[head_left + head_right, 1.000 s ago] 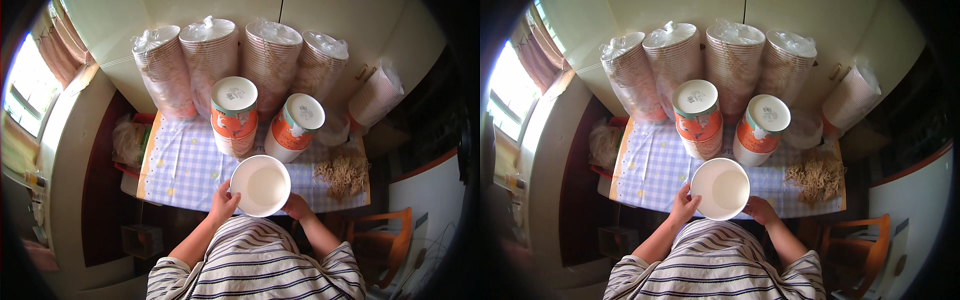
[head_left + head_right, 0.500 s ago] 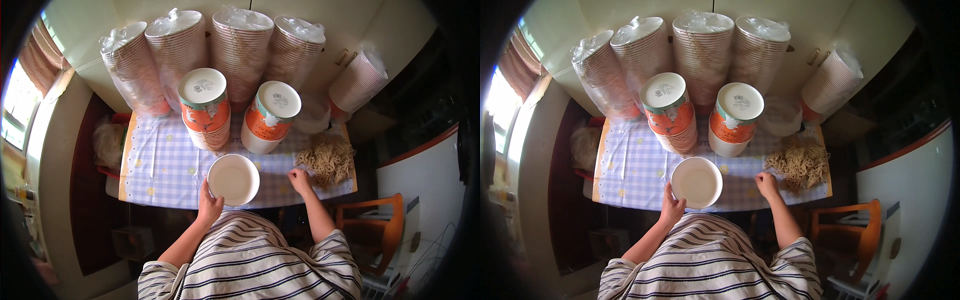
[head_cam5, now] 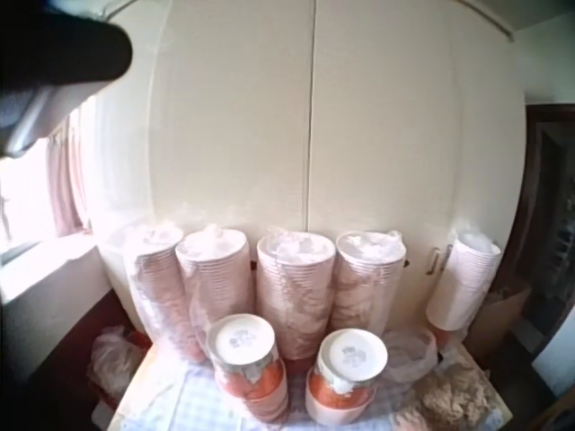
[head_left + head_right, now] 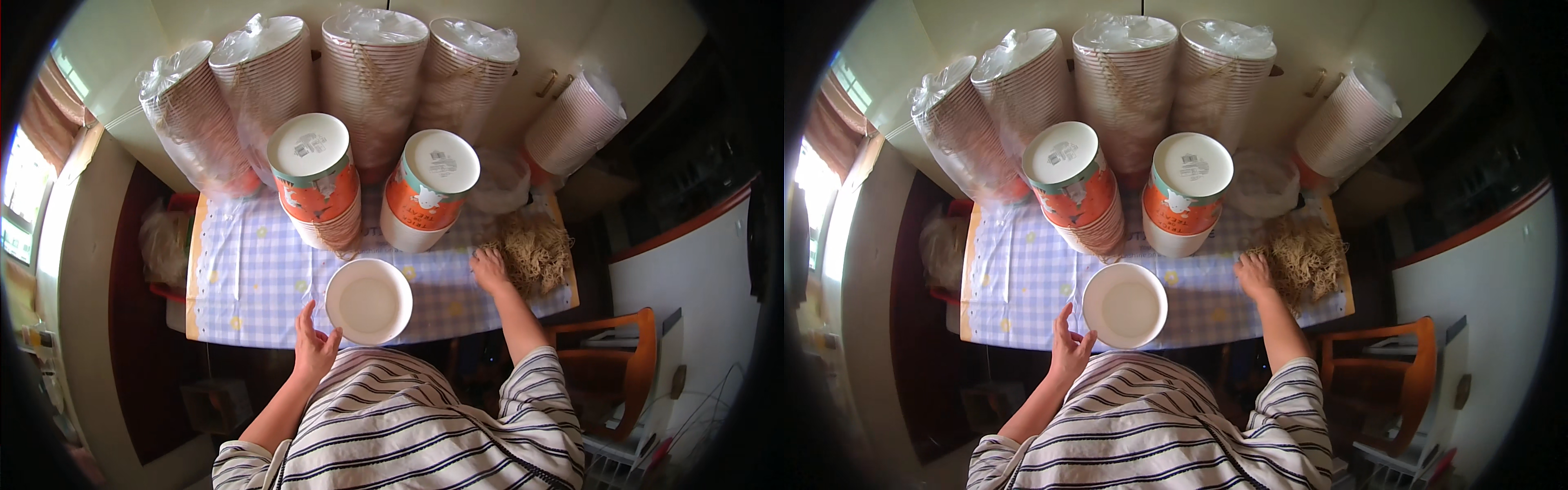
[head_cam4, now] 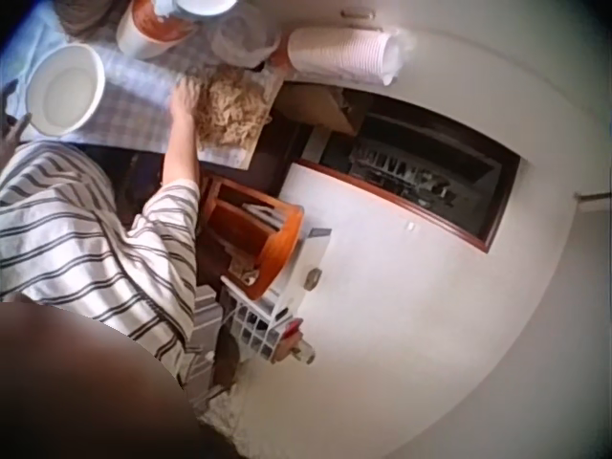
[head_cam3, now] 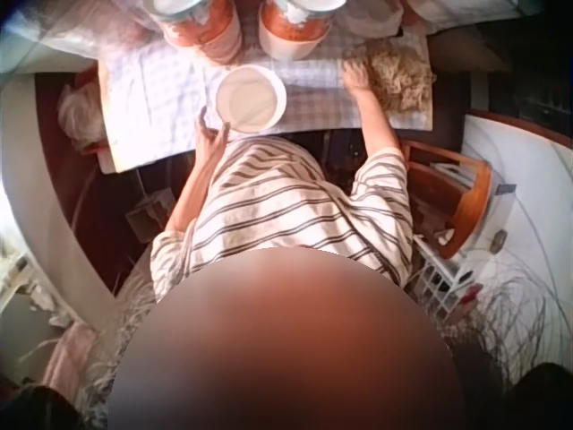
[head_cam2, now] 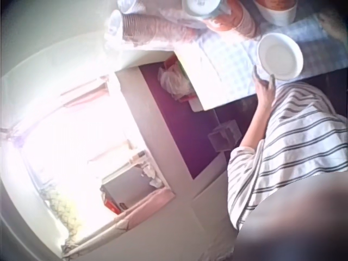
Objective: Inspecting and preparing paper bowls for packaging at a workbench.
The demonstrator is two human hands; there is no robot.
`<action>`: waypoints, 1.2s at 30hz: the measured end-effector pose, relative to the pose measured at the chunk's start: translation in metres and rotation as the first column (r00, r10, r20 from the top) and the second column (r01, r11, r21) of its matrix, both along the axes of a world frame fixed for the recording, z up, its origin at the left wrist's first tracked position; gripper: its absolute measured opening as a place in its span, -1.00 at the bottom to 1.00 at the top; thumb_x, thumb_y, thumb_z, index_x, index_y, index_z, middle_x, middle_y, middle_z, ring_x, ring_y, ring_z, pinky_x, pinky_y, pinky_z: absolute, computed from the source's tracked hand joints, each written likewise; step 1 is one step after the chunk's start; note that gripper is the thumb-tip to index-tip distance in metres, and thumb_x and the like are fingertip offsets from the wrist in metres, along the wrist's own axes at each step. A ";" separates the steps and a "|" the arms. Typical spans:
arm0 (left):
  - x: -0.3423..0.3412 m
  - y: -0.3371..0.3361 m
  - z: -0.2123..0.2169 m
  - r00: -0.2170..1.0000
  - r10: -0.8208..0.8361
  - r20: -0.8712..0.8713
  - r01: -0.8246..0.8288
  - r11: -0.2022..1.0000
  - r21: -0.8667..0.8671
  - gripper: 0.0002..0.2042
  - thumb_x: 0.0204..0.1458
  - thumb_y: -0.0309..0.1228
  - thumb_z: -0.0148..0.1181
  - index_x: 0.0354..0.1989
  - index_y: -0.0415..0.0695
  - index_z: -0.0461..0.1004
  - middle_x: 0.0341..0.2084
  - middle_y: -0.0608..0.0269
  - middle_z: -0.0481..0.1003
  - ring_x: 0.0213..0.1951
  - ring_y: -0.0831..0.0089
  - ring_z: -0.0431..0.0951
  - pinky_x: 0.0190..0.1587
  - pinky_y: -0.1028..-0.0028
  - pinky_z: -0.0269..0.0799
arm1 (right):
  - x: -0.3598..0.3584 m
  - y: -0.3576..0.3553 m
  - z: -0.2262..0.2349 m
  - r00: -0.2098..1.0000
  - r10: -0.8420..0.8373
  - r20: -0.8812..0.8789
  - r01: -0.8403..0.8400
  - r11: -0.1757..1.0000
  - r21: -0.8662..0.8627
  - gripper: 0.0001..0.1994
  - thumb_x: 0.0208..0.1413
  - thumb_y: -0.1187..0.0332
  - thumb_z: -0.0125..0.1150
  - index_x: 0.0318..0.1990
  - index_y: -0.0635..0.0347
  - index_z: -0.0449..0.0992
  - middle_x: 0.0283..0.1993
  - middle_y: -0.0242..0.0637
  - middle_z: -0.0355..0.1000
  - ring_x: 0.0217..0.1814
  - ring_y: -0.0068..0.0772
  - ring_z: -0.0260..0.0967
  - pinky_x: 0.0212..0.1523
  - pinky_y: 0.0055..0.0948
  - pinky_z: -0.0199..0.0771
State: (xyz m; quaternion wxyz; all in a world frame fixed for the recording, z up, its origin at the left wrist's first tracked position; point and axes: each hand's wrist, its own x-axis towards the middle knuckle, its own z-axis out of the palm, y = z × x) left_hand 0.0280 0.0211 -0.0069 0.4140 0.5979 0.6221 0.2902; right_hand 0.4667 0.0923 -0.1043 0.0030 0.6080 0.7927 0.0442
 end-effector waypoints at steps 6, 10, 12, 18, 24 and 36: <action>-0.001 0.005 0.004 0.999 0.012 0.038 -0.015 0.997 0.082 -0.37 -0.09 -0.52 0.21 0.19 -0.13 0.08 0.12 -0.03 0.12 -0.53 0.47 0.41 -0.43 0.52 0.43 | 0.003 -0.001 0.000 0.955 -0.095 -0.283 0.125 0.988 0.089 -0.96 -0.12 0.42 0.15 -0.49 0.14 0.50 -0.34 -0.24 0.36 -0.20 -0.19 0.32 -0.14 -0.24 0.31; 0.000 0.014 0.010 0.999 0.010 0.051 -0.018 0.989 0.149 -0.46 -0.10 -0.55 0.20 0.11 -0.15 0.20 0.12 -0.02 0.13 -0.55 0.51 0.38 -0.44 0.54 0.40 | 0.009 0.003 0.034 0.671 -0.256 -0.695 0.356 0.934 -0.001 -0.90 -0.07 0.42 0.25 -0.44 0.27 0.50 -0.38 -0.21 0.41 -0.36 -0.21 0.40 -0.34 -0.39 0.39; 0.004 0.020 0.015 0.998 -0.012 0.060 0.001 0.986 0.167 -0.47 -0.11 -0.55 0.20 0.10 -0.15 0.21 0.11 -0.01 0.15 -0.56 0.52 0.37 -0.44 0.54 0.39 | 0.031 0.008 0.041 0.448 -0.212 -0.869 0.413 0.911 -0.009 -0.89 -0.02 0.41 0.23 -0.43 0.28 0.49 -0.42 -0.30 0.42 -0.39 -0.44 0.37 -0.34 -0.48 0.36; 0.005 0.030 0.020 0.998 -0.037 0.057 0.023 0.972 0.235 -0.52 -0.12 -0.59 0.19 0.06 -0.16 0.27 0.04 0.08 0.21 -0.57 0.63 0.30 -0.47 0.62 0.31 | 0.043 0.021 0.159 -0.019 -0.087 -0.996 0.410 0.908 -0.087 -0.90 0.14 0.39 0.08 -0.33 0.22 0.43 -0.30 -0.34 0.46 -0.26 -0.58 0.35 -0.14 -0.56 0.34; 0.001 0.033 0.017 0.995 -0.032 0.094 0.009 0.973 0.232 -0.59 -0.12 -0.59 0.18 -0.02 -0.17 0.34 0.00 0.07 0.26 -0.60 0.63 0.31 -0.49 0.61 0.32 | 0.037 0.021 0.275 -0.255 0.227 -0.940 0.319 0.937 0.140 -0.88 0.19 0.35 0.02 -0.23 0.20 0.39 -0.26 -0.21 0.48 -0.23 -0.36 0.45 -0.12 -0.36 0.45; 0.006 0.033 0.041 0.980 -0.065 0.187 0.022 0.974 0.225 -0.74 -0.08 -0.62 0.14 -0.16 -0.18 0.44 -0.15 0.11 0.37 -0.62 0.64 0.31 -0.53 0.64 0.29 | -0.061 -0.013 0.355 -0.038 0.210 -0.977 0.106 0.973 0.205 -0.91 0.12 0.43 0.08 -0.27 0.24 0.42 -0.40 -0.35 0.39 -0.49 -0.74 0.25 -0.46 -0.74 0.25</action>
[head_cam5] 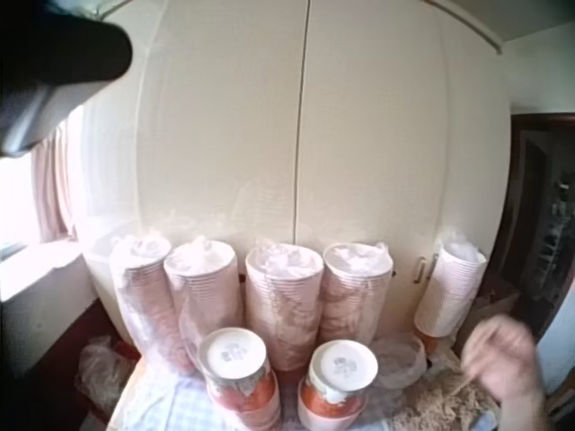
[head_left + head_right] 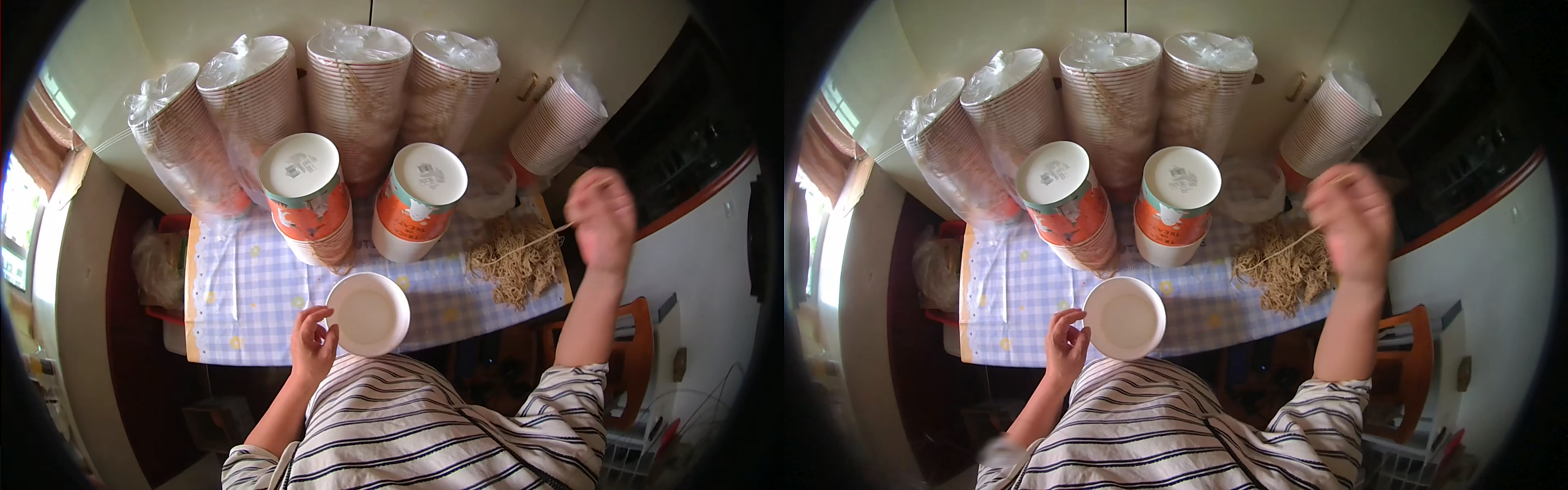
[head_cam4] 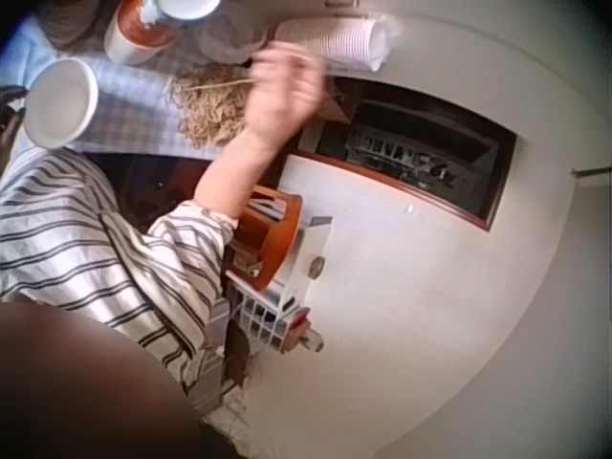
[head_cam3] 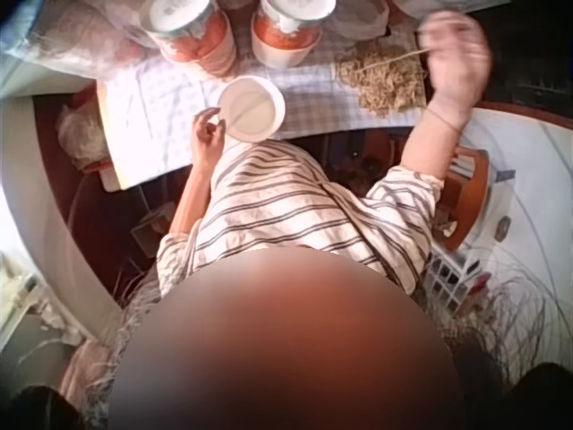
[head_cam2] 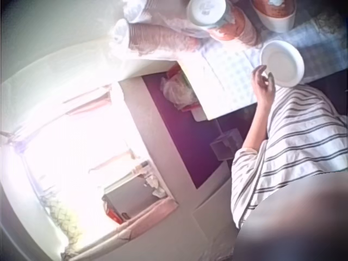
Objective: Inspecting and preparing paper bowls for packaging at a workbench.
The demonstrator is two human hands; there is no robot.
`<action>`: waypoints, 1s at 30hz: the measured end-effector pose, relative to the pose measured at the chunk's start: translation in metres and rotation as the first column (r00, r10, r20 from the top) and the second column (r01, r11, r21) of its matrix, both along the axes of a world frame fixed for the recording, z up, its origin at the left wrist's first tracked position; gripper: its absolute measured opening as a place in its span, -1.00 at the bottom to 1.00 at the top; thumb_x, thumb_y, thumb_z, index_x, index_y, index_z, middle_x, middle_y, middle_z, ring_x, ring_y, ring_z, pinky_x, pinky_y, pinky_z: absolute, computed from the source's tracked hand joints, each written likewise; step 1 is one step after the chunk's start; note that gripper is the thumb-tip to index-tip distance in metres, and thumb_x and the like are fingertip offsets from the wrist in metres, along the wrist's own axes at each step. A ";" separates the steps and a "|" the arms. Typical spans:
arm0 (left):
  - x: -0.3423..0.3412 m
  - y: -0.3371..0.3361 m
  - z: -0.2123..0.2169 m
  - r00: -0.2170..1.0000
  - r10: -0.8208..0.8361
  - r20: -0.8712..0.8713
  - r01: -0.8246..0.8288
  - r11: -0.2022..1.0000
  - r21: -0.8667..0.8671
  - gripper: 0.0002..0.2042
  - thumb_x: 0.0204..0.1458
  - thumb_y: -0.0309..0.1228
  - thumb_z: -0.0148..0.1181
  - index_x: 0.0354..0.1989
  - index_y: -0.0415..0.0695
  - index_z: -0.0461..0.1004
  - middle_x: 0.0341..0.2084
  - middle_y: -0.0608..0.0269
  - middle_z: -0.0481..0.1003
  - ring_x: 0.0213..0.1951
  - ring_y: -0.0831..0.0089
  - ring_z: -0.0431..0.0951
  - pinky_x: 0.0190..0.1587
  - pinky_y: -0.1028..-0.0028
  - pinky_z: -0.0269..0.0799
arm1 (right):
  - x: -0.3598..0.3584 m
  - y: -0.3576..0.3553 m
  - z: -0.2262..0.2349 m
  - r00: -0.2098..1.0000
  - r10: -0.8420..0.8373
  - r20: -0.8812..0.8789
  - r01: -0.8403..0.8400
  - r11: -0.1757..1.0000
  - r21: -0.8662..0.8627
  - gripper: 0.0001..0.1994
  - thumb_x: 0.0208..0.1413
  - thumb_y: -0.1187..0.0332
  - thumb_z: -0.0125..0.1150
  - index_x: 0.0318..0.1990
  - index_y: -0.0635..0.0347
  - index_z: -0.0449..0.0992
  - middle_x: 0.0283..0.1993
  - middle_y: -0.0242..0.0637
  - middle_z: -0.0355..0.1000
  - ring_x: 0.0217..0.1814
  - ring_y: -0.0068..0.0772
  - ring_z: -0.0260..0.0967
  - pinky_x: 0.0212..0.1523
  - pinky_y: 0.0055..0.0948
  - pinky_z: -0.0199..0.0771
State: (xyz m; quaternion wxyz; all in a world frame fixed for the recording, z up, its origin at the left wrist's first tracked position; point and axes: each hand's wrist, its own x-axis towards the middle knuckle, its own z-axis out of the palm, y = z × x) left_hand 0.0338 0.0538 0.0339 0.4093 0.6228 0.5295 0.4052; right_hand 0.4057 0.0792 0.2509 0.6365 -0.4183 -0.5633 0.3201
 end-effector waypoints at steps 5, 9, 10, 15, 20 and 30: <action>0.006 -0.008 0.004 0.916 -0.092 0.391 0.212 0.937 -0.277 -0.87 0.10 -0.52 0.09 -0.20 -0.25 0.46 -0.50 0.38 0.44 -0.49 0.74 0.36 -0.44 0.67 0.28 | -0.098 -0.012 -0.085 0.781 0.413 0.468 -0.264 0.898 -0.352 -0.95 -0.04 0.54 0.20 -0.37 0.27 0.51 -0.44 -0.31 0.42 -0.43 -0.49 0.37 -0.41 -0.54 0.33; 0.016 -0.004 0.028 0.844 -0.188 0.503 0.398 0.847 -0.352 -0.82 0.12 -0.42 0.10 -0.18 -0.25 0.48 -0.42 0.34 0.50 -0.42 0.70 0.38 -0.36 0.67 0.31 | -0.133 -0.021 -0.136 0.755 0.371 0.540 -0.305 0.929 -0.211 -0.90 -0.10 0.54 0.23 -0.37 0.22 0.49 -0.44 -0.27 0.39 -0.43 -0.27 0.39 -0.43 -0.39 0.39; 0.017 -0.002 0.028 0.831 -0.187 0.523 0.424 0.823 -0.379 -0.80 0.12 -0.39 0.10 -0.17 -0.25 0.48 -0.39 0.32 0.51 -0.43 0.70 0.37 -0.36 0.66 0.32 | -0.139 -0.022 -0.139 0.757 0.380 0.532 -0.314 0.925 -0.213 -0.90 -0.10 0.54 0.23 -0.37 0.22 0.49 -0.44 -0.27 0.39 -0.43 -0.27 0.39 -0.43 -0.39 0.39; 0.015 -0.002 0.026 0.798 -0.143 0.586 0.462 0.769 -0.442 -0.74 0.12 -0.30 0.11 -0.17 -0.25 0.49 -0.42 0.34 0.51 -0.40 0.66 0.40 -0.35 0.64 0.34 | -0.149 -0.023 -0.148 0.634 0.162 0.756 -0.316 0.947 0.061 -0.83 -0.20 0.54 0.25 -0.37 0.19 0.46 -0.44 -0.32 0.33 -0.44 -0.27 0.39 -0.45 -0.36 0.41; 0.020 -0.005 0.032 0.846 -0.188 0.498 0.442 0.769 -0.461 -0.76 0.12 -0.34 0.11 -0.21 -0.29 0.49 -0.43 0.30 0.51 -0.46 0.66 0.38 -0.39 0.64 0.35 | -0.153 -0.029 -0.158 0.576 0.130 0.807 -0.322 0.943 0.078 -0.81 -0.21 0.51 0.26 -0.36 0.17 0.45 -0.45 -0.33 0.30 -0.46 -0.29 0.38 -0.47 -0.36 0.41; 0.016 -0.008 0.024 0.873 -0.188 0.450 0.395 0.813 -0.427 -0.81 0.10 -0.38 0.15 -0.30 -0.30 0.50 -0.46 0.34 0.50 -0.44 0.67 0.41 -0.37 0.67 0.35 | -0.156 -0.033 -0.161 0.651 0.217 0.728 -0.315 0.949 -0.001 -0.82 -0.19 0.49 0.28 -0.37 0.13 0.45 -0.48 -0.36 0.28 -0.51 -0.33 0.38 -0.52 -0.40 0.44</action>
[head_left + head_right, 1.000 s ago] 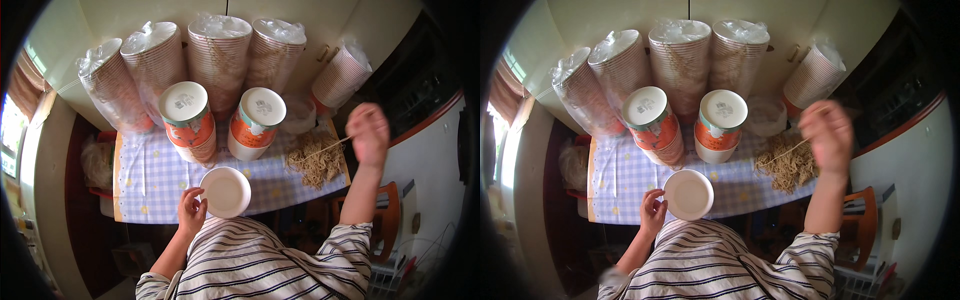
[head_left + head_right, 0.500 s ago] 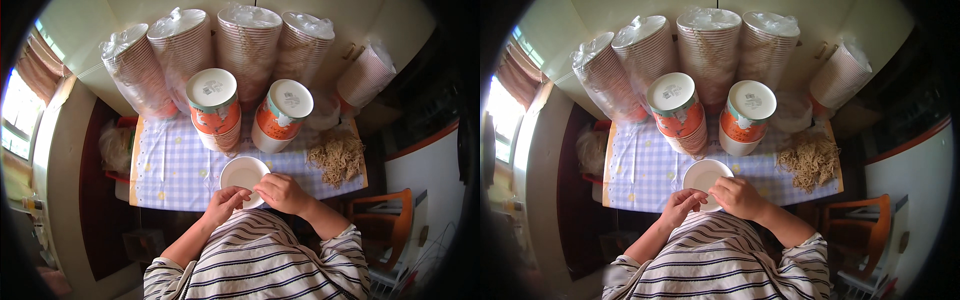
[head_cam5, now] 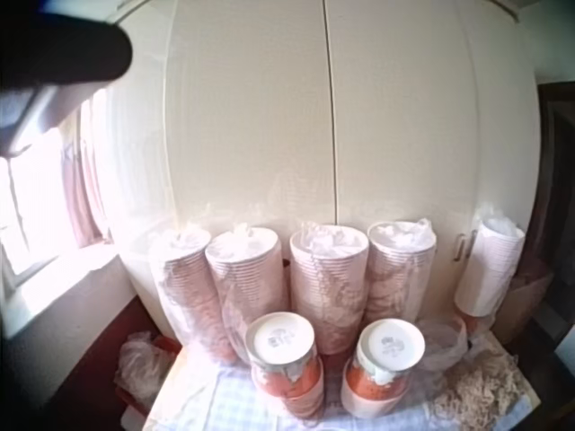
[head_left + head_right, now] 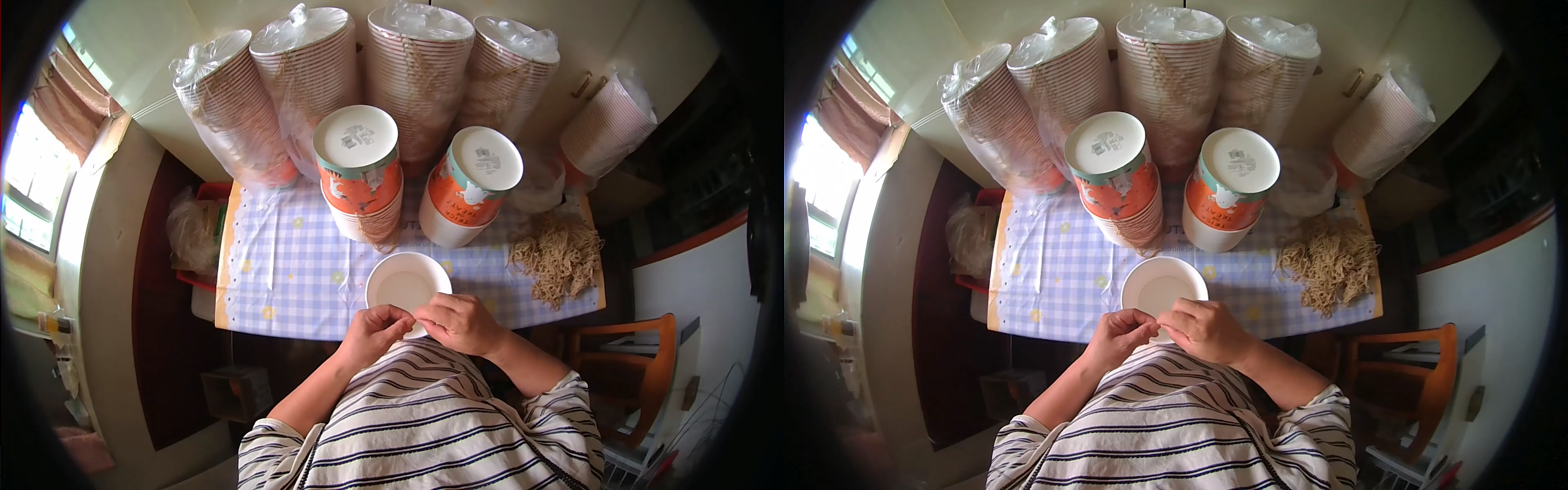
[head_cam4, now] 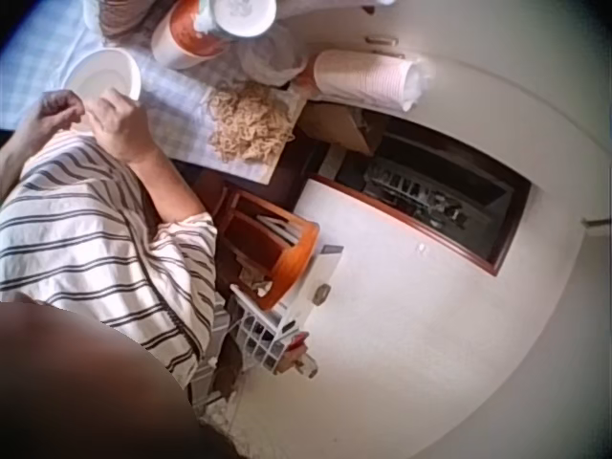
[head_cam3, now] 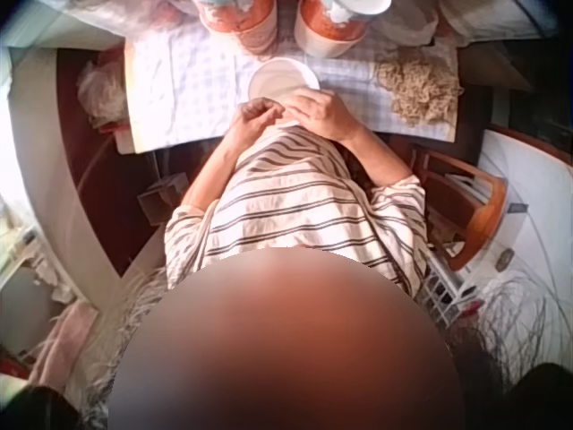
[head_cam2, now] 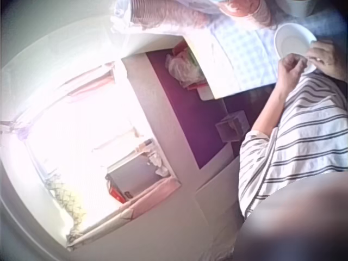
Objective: Inspecting and preparing paper bowls for packaging at a workbench.
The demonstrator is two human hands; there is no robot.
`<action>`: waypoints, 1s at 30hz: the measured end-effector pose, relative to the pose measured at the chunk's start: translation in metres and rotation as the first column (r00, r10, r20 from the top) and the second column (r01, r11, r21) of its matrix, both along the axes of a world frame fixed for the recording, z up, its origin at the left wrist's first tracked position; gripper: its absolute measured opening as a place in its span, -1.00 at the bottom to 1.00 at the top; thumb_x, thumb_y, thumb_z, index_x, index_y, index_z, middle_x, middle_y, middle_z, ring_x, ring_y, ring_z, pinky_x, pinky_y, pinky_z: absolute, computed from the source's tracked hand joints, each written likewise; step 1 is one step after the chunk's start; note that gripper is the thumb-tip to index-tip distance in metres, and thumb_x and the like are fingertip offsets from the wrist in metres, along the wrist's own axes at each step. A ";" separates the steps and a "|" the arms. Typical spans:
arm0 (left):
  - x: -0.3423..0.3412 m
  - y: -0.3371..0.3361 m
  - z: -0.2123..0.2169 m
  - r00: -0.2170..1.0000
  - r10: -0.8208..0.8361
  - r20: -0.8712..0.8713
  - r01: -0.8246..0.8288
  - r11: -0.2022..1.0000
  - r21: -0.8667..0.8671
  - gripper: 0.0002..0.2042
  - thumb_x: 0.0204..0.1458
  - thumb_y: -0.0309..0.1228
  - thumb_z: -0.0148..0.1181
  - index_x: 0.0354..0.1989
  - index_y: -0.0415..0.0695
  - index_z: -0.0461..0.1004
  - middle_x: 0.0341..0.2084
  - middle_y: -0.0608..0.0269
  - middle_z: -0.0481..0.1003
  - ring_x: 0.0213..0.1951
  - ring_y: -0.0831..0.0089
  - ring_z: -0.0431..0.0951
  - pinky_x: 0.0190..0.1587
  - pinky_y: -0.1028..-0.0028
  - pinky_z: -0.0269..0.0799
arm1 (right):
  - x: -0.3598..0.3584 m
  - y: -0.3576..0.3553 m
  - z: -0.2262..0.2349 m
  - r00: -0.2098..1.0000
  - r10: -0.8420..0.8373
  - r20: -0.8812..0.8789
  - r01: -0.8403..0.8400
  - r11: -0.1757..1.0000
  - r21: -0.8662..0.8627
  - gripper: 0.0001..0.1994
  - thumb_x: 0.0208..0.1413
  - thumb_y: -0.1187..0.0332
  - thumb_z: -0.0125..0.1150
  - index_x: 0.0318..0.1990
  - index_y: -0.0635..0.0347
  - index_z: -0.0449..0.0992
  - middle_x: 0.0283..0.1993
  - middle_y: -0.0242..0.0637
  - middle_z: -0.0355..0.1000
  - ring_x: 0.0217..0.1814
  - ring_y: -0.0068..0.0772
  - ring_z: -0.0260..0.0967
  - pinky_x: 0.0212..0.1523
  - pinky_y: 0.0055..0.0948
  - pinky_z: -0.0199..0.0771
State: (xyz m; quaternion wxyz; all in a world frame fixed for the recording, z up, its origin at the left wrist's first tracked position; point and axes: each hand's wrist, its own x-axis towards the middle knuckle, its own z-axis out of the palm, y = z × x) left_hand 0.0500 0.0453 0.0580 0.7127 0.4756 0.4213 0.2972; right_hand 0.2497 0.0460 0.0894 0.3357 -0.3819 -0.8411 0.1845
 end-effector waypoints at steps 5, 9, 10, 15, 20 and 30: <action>-0.001 -0.002 -0.001 0.999 0.000 -0.036 0.000 1.000 0.012 -0.88 0.07 -0.48 0.16 -0.32 -0.30 0.50 -0.48 0.35 0.50 -0.44 0.69 0.41 -0.36 0.67 0.36 | 0.000 -0.001 -0.005 1.000 0.011 0.007 -0.011 1.000 0.005 -0.83 -0.17 0.50 0.26 -0.37 0.13 0.42 -0.47 -0.36 0.28 -0.49 -0.29 0.38 -0.48 -0.39 0.43; 0.001 -0.004 -0.001 1.000 -0.006 -0.020 0.006 1.000 -0.010 -0.90 0.06 -0.52 0.16 -0.32 -0.31 0.50 -0.48 0.35 0.50 -0.43 0.70 0.42 -0.33 0.67 0.38 | 0.000 -0.004 -0.012 0.998 0.035 -0.060 -0.038 0.997 -0.063 -0.87 -0.09 0.55 0.20 -0.37 0.17 0.39 -0.42 -0.28 0.31 -0.45 -0.23 0.37 -0.44 -0.36 0.41; 0.002 -0.005 -0.001 1.000 0.000 -0.016 0.000 1.000 -0.021 -0.91 0.06 -0.52 0.16 -0.32 -0.31 0.49 -0.47 0.35 0.50 -0.41 0.70 0.43 -0.32 0.67 0.39 | 0.000 -0.004 -0.013 0.998 0.034 -0.060 -0.038 0.997 -0.064 -0.87 -0.09 0.55 0.20 -0.37 0.17 0.39 -0.42 -0.28 0.31 -0.45 -0.23 0.37 -0.44 -0.36 0.41; 0.003 -0.008 -0.005 1.000 -0.001 -0.028 0.001 1.000 0.002 -0.91 0.06 -0.54 0.15 -0.32 -0.31 0.48 -0.45 0.33 0.51 -0.38 0.69 0.45 -0.30 0.67 0.40 | 0.000 -0.010 -0.019 0.993 0.031 -0.116 -0.052 0.983 -0.177 -0.88 -0.04 0.52 0.18 -0.33 0.19 0.38 -0.40 -0.28 0.28 -0.49 -0.22 0.37 -0.47 -0.34 0.44; 0.001 -0.008 -0.006 0.996 -0.049 -0.071 0.052 0.998 0.032 -0.92 0.08 -0.54 0.12 -0.32 -0.31 0.47 -0.44 0.34 0.51 -0.39 0.69 0.45 -0.30 0.66 0.40 | 0.000 -0.016 -0.024 0.992 0.006 -0.126 -0.026 0.987 -0.161 -0.87 -0.09 0.56 0.20 -0.37 0.19 0.40 -0.44 -0.28 0.34 -0.49 -0.22 0.38 -0.50 -0.37 0.41; 0.003 0.004 -0.006 0.960 0.015 -0.278 0.078 0.944 0.319 -0.91 0.02 -0.49 0.18 -0.39 -0.28 0.50 -0.54 0.23 0.49 -0.48 0.56 0.48 -0.41 0.56 0.40 | -0.005 -0.004 -0.034 0.995 -0.053 -0.088 0.052 0.998 -0.021 -0.87 -0.16 0.52 0.23 -0.39 0.17 0.45 -0.44 -0.30 0.33 -0.47 -0.25 0.39 -0.45 -0.35 0.44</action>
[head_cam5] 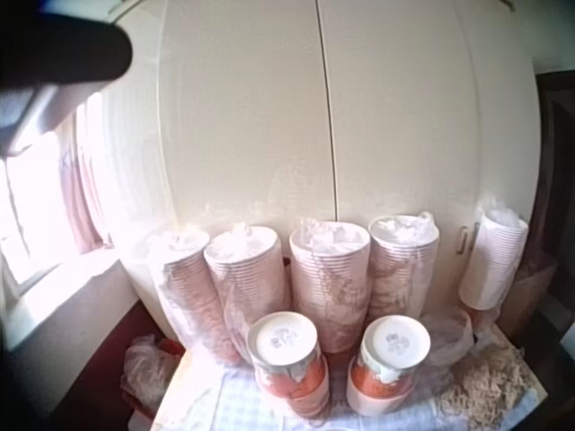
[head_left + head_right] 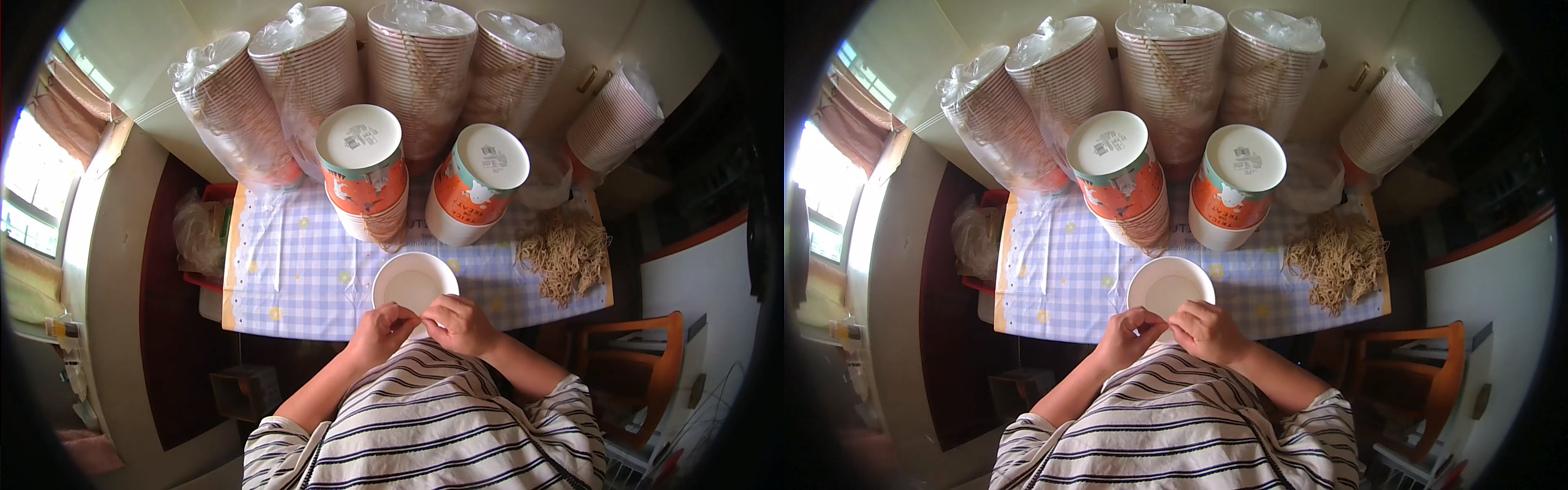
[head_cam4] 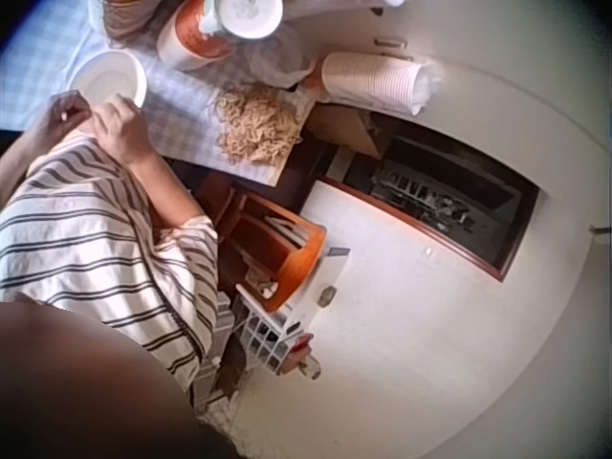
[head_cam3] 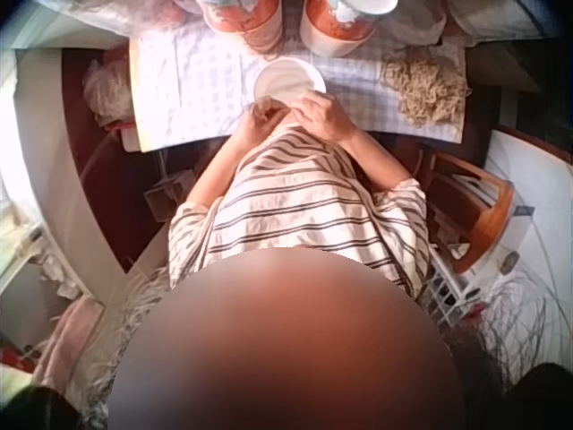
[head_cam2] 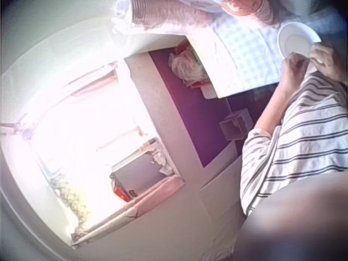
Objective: Inspecting and preparing paper bowls for packaging at a workbench.
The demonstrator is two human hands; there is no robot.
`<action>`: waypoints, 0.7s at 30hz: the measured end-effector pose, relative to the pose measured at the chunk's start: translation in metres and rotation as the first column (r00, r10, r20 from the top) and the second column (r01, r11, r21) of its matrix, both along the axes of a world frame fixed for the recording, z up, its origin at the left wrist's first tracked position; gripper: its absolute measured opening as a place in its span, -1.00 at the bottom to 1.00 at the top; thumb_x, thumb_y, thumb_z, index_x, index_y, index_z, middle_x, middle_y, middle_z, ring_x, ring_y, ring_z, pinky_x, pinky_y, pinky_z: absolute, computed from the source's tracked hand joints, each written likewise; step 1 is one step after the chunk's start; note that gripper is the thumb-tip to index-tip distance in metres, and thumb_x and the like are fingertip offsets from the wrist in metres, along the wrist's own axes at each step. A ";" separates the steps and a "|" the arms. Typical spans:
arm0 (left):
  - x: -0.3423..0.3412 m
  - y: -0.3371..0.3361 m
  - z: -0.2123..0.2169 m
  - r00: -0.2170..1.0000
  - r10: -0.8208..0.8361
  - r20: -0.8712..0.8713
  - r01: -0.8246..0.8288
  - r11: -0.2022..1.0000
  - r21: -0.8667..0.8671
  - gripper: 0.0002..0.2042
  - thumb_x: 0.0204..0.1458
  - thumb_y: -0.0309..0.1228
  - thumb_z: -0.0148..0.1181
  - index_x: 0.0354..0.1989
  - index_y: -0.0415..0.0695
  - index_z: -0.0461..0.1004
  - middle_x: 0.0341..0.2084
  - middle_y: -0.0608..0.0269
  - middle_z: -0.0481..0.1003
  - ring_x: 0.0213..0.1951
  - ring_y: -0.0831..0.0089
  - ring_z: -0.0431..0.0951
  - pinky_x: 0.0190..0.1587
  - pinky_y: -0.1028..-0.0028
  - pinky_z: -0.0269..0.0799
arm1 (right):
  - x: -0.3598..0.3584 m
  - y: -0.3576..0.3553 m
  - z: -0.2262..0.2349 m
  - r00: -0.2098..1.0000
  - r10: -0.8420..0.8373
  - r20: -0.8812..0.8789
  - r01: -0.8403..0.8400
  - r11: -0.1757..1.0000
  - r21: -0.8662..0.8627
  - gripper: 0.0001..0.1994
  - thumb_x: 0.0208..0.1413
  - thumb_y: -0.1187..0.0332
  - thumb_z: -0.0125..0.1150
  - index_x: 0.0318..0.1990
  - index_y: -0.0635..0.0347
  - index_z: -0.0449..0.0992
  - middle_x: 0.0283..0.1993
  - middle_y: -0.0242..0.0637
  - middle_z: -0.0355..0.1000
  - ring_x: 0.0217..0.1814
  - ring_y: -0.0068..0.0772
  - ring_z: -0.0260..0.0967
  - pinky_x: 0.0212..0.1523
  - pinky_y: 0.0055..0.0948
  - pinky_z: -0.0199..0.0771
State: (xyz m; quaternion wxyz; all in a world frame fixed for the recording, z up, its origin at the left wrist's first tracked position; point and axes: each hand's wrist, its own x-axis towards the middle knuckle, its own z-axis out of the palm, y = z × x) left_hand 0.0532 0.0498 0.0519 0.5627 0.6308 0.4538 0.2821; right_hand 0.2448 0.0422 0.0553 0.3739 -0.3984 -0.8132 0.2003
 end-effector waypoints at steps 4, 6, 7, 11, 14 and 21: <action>-0.004 0.022 -0.016 0.981 0.054 -0.184 0.034 0.897 0.440 -0.88 -0.17 -0.48 0.27 -0.43 -0.19 0.51 -0.50 0.14 0.46 -0.42 0.19 0.48 -0.33 0.33 0.40 | -0.008 0.013 -0.019 0.986 -0.113 -0.123 0.073 0.954 -0.289 -0.92 -0.14 0.53 0.21 -0.43 0.21 0.46 -0.45 -0.22 0.37 -0.45 -0.23 0.39 -0.43 -0.38 0.39; -0.006 0.044 -0.035 0.949 0.154 -0.276 0.028 0.829 0.559 -0.77 -0.23 -0.40 0.29 -0.33 -0.12 0.50 -0.41 0.13 0.46 -0.28 0.14 0.44 -0.19 0.24 0.35 | -0.014 0.028 -0.035 0.965 -0.203 -0.168 0.142 0.937 -0.318 -0.95 -0.11 0.54 0.20 -0.44 0.27 0.47 -0.47 -0.22 0.40 -0.43 -0.28 0.40 -0.41 -0.44 0.37; -0.006 0.054 -0.039 0.932 0.208 -0.298 -0.028 0.858 0.512 -0.75 -0.21 -0.40 0.27 -0.29 -0.12 0.49 -0.37 0.11 0.45 -0.27 0.13 0.44 -0.17 0.24 0.35 | -0.018 0.036 -0.038 0.946 -0.277 -0.167 0.198 0.905 -0.377 -0.96 -0.10 0.54 0.19 -0.46 0.29 0.47 -0.49 -0.20 0.41 -0.45 -0.31 0.40 -0.41 -0.47 0.36; -0.006 0.077 -0.068 0.904 0.270 -0.331 -0.133 0.915 0.381 -0.70 -0.17 -0.42 0.20 -0.18 -0.15 0.47 -0.32 0.05 0.44 -0.30 0.14 0.48 -0.19 0.28 0.41 | -0.036 0.057 -0.067 0.882 -0.412 -0.229 0.307 0.870 -0.385 -0.95 -0.13 0.52 0.20 -0.48 0.28 0.46 -0.49 -0.14 0.43 -0.46 -0.19 0.41 -0.45 -0.35 0.37; -0.008 0.078 -0.076 0.915 0.244 -0.320 -0.156 0.948 0.278 -0.73 -0.15 -0.46 0.18 -0.20 -0.18 0.49 -0.38 0.08 0.45 -0.40 0.27 0.49 -0.28 0.38 0.44 | -0.043 0.063 -0.081 0.880 -0.442 -0.172 0.357 0.856 -0.374 -0.95 -0.15 0.53 0.19 -0.50 0.28 0.45 -0.49 -0.14 0.43 -0.43 -0.14 0.41 -0.43 -0.31 0.37; -0.012 0.069 -0.082 0.927 0.267 -0.262 -0.218 0.955 0.203 -0.76 -0.12 -0.48 0.15 -0.22 -0.23 0.52 -0.47 0.18 0.48 -0.50 0.51 0.47 -0.39 0.52 0.43 | -0.051 0.065 -0.094 0.900 -0.428 -0.080 0.393 0.878 -0.274 -0.95 -0.15 0.52 0.18 -0.52 0.25 0.43 -0.48 -0.16 0.41 -0.41 -0.09 0.39 -0.40 -0.25 0.37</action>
